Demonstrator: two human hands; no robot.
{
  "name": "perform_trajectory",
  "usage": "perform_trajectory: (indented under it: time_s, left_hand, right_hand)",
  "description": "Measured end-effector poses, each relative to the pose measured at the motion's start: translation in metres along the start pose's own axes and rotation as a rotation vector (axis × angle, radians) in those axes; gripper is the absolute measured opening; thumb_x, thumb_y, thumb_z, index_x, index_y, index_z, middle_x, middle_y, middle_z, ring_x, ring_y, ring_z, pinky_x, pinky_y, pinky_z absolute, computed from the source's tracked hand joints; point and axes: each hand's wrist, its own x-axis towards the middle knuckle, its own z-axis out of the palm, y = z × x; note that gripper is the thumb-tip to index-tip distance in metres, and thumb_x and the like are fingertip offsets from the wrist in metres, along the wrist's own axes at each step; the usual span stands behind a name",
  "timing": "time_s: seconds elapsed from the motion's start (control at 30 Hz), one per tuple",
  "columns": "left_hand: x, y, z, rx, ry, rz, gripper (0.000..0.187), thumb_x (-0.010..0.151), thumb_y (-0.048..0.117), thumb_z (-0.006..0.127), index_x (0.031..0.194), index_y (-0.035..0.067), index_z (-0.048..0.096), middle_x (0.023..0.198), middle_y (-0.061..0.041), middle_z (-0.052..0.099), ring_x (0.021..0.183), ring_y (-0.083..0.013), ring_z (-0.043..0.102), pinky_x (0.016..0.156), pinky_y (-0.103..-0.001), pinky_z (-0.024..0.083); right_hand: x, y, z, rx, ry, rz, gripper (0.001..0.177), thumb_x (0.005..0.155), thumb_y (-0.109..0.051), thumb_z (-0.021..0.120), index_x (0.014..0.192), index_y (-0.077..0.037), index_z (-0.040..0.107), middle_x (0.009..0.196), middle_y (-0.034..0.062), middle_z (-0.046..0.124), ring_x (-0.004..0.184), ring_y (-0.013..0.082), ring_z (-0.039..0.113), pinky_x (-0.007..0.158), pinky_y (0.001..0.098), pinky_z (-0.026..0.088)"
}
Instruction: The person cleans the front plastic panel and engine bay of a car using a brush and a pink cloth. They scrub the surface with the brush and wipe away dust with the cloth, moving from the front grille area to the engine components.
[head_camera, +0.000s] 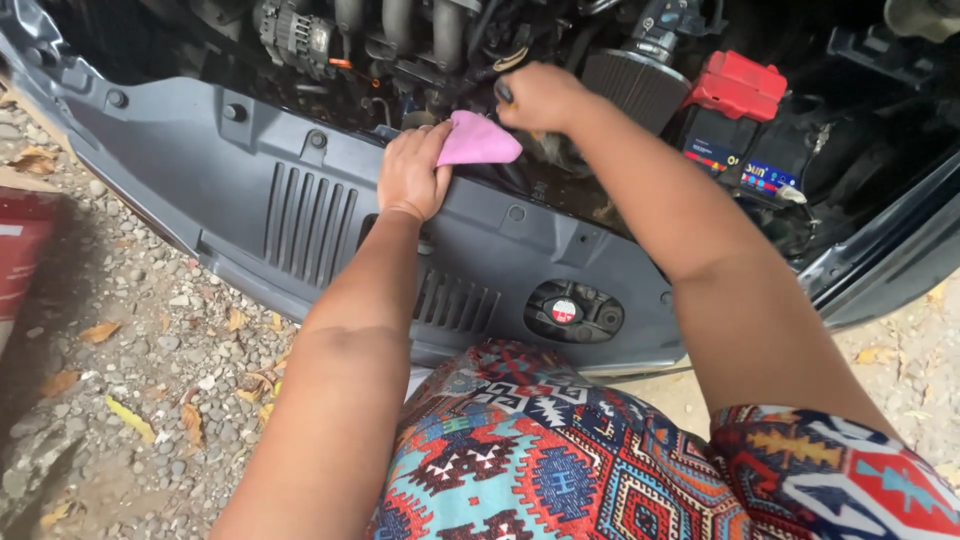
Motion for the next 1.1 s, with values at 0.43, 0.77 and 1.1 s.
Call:
perform_trajectory:
  time_s: [0.43,0.77,1.1]
  left_hand:
    - [-0.006,-0.024,0.03,0.085,0.181,0.063,0.042,0.096,0.041,0.048,0.132,0.024,0.063,0.109,-0.004,0.066,0.109,-0.0258,0.065,0.096,-0.042,0.05]
    - [-0.005,-0.022,0.026,0.098,0.144,0.067,0.04,0.096,0.04,0.05,0.13,0.024,0.063,0.108,-0.003,0.066,0.109,-0.025,0.066,0.095,-0.041,0.051]
    - [-0.004,-0.018,0.022,0.099,0.148,0.039,0.039,0.095,0.039,0.051,0.128,0.024,0.064,0.105,-0.003,0.066,0.107,-0.0252,0.066,0.096,-0.042,0.051]
  right_hand:
    - [-0.153,0.053,0.106,-0.513,0.786,-0.576,0.019,0.086,-0.034,0.072,0.086,-0.019,0.06,0.072,0.003,0.059,0.066,0.0235,0.065,0.066,0.0369,0.051]
    - [-0.161,0.082,0.143,-0.315,0.804,-0.502,0.012,0.092,-0.022,0.071,0.086,-0.015,0.064,0.074,0.0065,0.058,0.072,0.0284,0.066,0.076,0.0424,0.056]
    - [-0.183,0.119,0.134,-0.106,0.547,-0.138,0.015,0.096,-0.029,0.07,0.106,-0.018,0.065,0.084,0.0099,0.061,0.084,0.0362,0.069,0.081,0.0486,0.056]
